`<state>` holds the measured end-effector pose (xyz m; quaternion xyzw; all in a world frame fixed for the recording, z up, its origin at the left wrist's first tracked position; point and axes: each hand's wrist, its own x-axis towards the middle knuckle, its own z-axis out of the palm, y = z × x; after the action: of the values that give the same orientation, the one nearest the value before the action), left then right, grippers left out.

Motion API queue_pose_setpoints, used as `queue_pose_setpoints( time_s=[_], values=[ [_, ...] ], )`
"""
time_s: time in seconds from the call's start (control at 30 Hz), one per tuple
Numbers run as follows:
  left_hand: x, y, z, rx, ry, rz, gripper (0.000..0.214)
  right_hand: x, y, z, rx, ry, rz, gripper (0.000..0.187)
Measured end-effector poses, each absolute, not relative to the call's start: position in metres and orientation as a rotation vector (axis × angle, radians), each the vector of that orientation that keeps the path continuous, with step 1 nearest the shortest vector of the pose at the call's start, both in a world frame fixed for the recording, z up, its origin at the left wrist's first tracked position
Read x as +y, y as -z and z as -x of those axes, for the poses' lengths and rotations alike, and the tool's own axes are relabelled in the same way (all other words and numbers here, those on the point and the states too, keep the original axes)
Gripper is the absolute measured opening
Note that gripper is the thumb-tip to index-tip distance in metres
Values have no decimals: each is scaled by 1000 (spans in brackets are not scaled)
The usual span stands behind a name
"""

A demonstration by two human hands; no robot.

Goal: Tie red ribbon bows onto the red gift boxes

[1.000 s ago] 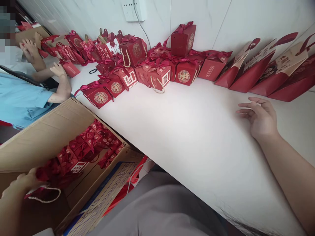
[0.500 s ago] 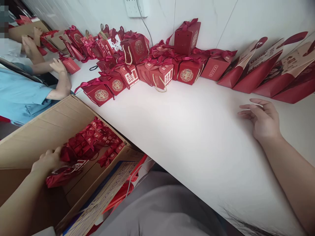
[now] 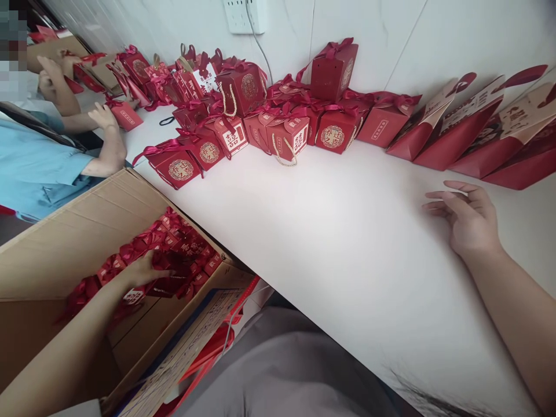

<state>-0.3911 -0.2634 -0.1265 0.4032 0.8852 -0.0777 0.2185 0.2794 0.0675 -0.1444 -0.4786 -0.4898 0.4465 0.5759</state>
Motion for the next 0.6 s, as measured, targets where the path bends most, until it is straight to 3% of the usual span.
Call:
queue_pose_setpoints(
  time_s=[0.37, 0.6],
  values=[
    [-269, 86, 367, 2442, 587, -1146, 104, 69, 151, -284, -1162, -1024, 1115, 41],
    [-242, 64, 287, 2083, 366, -1303, 99, 65, 151, -284, -1165, -981, 1167, 41]
  ],
)
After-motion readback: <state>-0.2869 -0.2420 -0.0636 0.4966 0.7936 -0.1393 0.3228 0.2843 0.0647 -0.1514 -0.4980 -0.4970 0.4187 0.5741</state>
